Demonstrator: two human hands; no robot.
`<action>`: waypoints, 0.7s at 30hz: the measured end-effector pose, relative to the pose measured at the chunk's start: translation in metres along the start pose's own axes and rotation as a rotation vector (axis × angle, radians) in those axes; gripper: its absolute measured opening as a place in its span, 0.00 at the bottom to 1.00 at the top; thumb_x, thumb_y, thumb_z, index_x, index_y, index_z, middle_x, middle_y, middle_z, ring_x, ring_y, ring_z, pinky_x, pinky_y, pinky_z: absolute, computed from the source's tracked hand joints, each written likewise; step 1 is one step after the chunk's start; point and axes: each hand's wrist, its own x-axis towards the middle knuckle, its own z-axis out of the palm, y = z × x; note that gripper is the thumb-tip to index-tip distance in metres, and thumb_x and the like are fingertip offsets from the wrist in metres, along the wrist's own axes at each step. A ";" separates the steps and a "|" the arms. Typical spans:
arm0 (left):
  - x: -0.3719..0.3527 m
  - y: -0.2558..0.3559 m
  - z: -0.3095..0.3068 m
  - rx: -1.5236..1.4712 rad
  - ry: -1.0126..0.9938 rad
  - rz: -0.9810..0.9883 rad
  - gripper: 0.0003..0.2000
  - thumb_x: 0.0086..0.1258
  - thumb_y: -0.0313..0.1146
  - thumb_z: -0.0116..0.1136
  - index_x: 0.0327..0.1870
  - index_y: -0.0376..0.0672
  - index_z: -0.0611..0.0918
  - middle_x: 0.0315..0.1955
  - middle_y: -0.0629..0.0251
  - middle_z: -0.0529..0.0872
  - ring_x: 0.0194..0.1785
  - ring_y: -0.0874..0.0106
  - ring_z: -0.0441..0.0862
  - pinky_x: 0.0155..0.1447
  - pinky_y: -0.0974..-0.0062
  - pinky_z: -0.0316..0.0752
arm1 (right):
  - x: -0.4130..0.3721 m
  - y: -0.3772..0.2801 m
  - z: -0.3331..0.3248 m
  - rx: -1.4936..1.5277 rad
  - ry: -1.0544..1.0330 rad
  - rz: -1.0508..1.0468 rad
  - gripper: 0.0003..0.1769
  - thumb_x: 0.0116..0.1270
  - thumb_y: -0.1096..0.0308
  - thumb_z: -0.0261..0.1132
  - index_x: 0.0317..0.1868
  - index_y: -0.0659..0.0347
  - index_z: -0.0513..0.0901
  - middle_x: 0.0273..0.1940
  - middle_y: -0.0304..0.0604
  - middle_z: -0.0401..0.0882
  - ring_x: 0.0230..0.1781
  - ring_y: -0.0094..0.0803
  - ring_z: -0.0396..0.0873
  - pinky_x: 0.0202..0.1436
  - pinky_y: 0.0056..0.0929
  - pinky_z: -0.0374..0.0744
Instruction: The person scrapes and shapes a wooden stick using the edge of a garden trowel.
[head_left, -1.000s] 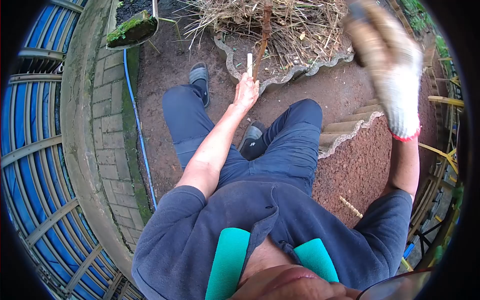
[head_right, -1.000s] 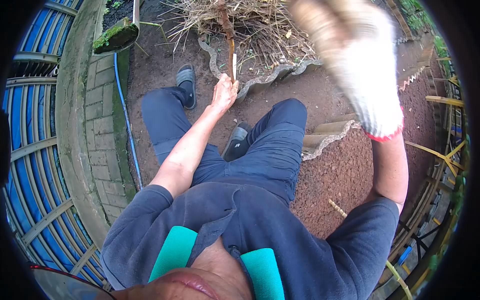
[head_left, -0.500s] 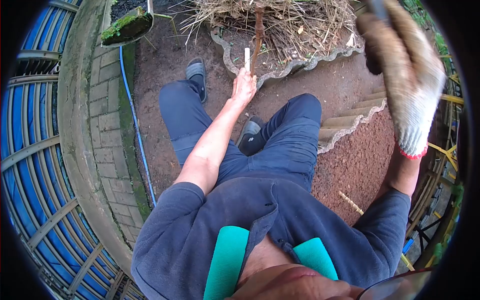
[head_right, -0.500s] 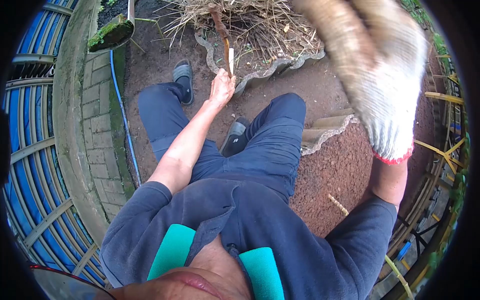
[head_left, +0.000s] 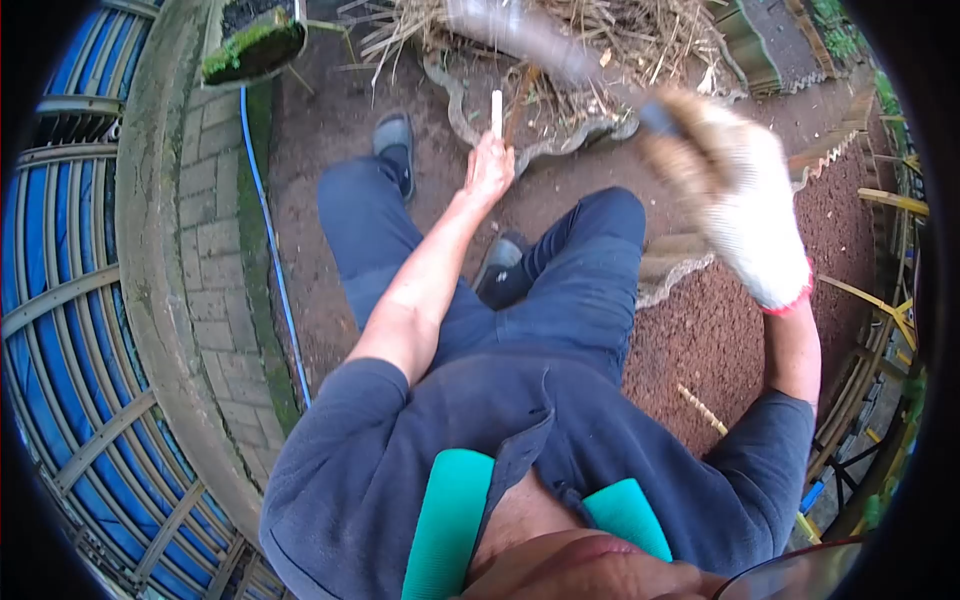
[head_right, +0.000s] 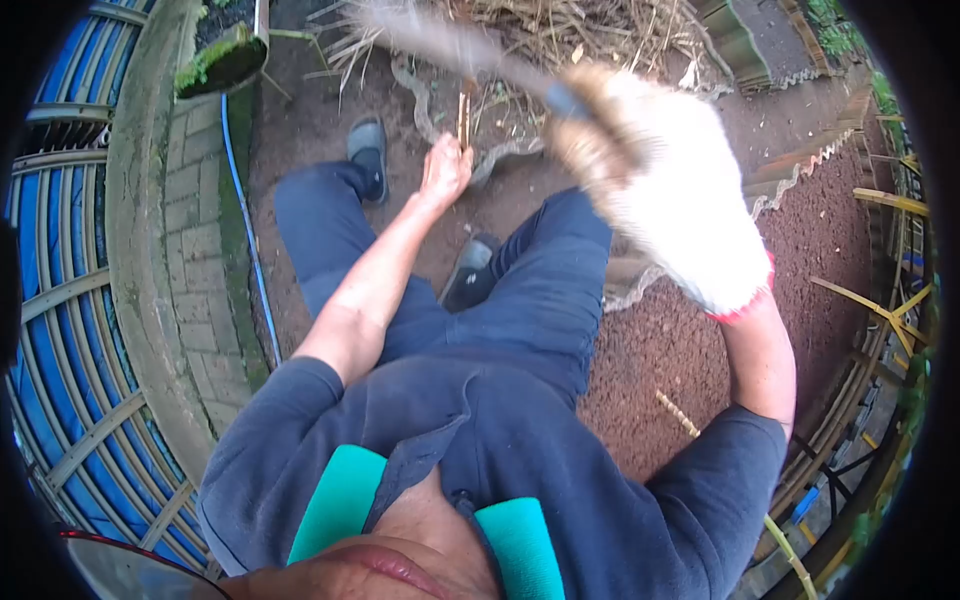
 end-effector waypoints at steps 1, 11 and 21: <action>-0.001 -0.005 0.001 -0.061 0.015 0.002 0.08 0.70 0.33 0.57 0.38 0.38 0.75 0.30 0.49 0.79 0.34 0.51 0.80 0.40 0.56 0.77 | 0.003 -0.017 -0.011 0.064 0.094 0.068 0.19 0.71 0.66 0.67 0.59 0.64 0.83 0.42 0.47 0.89 0.37 0.27 0.86 0.40 0.25 0.84; -0.002 0.003 -0.001 0.084 -0.002 0.037 0.07 0.67 0.30 0.61 0.37 0.34 0.81 0.35 0.48 0.79 0.41 0.49 0.82 0.44 0.55 0.78 | -0.005 0.011 0.012 -0.135 0.362 0.011 0.19 0.69 0.68 0.69 0.59 0.61 0.84 0.41 0.41 0.89 0.31 0.19 0.82 0.34 0.22 0.81; 0.000 0.004 -0.003 0.071 -0.011 0.001 0.07 0.66 0.30 0.61 0.36 0.34 0.82 0.35 0.48 0.80 0.40 0.49 0.82 0.45 0.54 0.78 | -0.006 -0.024 -0.024 0.097 0.600 0.318 0.17 0.71 0.64 0.67 0.58 0.59 0.85 0.33 0.36 0.85 0.27 0.16 0.77 0.28 0.15 0.70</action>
